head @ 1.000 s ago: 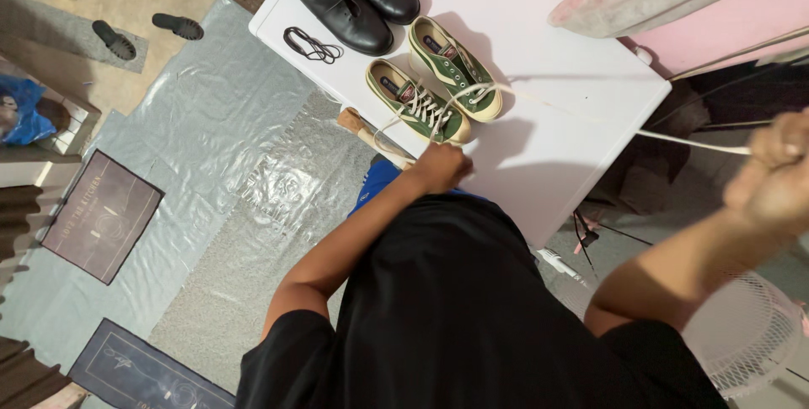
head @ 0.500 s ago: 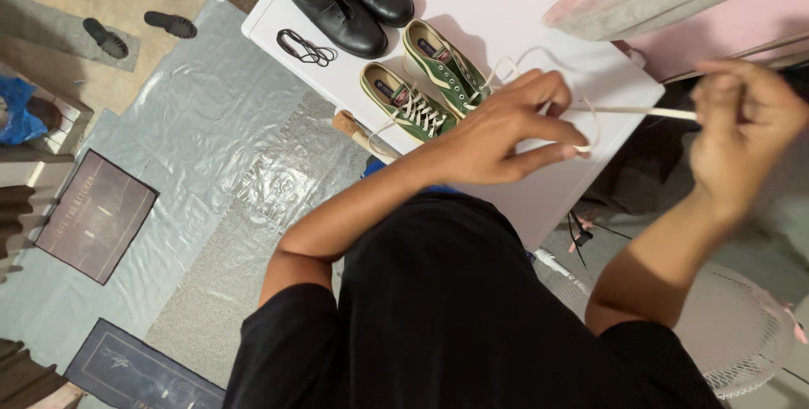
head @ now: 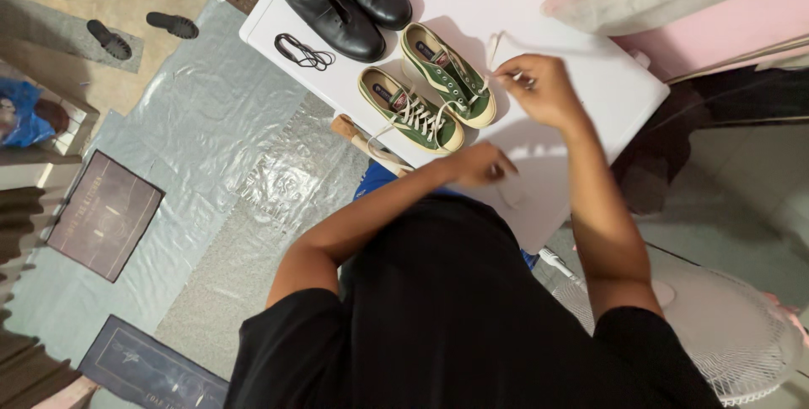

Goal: The person laces a pair of green canvas sneakers with white laces. They thread the laces through the eyelets, pull them tight, and tie a bow on each shoe. The shoes remain on a white surface throughout the process.

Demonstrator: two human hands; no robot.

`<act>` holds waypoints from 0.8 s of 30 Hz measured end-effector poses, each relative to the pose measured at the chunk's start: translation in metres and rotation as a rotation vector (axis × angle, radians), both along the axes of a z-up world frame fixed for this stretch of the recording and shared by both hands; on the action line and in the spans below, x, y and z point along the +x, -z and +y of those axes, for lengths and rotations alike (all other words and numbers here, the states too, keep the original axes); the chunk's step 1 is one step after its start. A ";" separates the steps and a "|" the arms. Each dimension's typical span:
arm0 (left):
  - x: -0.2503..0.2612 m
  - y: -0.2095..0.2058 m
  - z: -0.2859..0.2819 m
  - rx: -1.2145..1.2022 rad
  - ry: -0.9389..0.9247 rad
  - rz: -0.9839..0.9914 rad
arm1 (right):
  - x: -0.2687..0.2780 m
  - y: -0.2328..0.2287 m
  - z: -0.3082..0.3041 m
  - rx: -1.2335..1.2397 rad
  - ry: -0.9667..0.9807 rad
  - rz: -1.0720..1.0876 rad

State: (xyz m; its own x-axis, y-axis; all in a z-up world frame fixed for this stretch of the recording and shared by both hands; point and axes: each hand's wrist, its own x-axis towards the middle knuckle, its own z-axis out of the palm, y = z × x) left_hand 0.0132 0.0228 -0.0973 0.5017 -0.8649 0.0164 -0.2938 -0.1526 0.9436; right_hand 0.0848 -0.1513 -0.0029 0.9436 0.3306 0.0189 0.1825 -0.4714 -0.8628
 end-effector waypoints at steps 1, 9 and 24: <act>0.008 0.012 0.005 0.038 -0.120 -0.026 | 0.004 0.023 0.005 -0.010 0.006 0.073; 0.058 0.057 0.051 0.234 -0.949 -0.505 | 0.006 0.139 0.023 -0.313 0.130 0.028; 0.024 0.065 0.042 0.431 -0.976 -0.720 | -0.009 0.147 0.043 -0.454 0.147 -0.219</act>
State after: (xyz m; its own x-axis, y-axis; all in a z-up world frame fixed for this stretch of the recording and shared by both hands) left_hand 0.0377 0.0649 -0.1623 0.9214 -0.1493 0.3587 -0.3081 -0.8432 0.4405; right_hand 0.0754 -0.1079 -0.1503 0.9706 0.2156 0.1069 0.2396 -0.8234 -0.5144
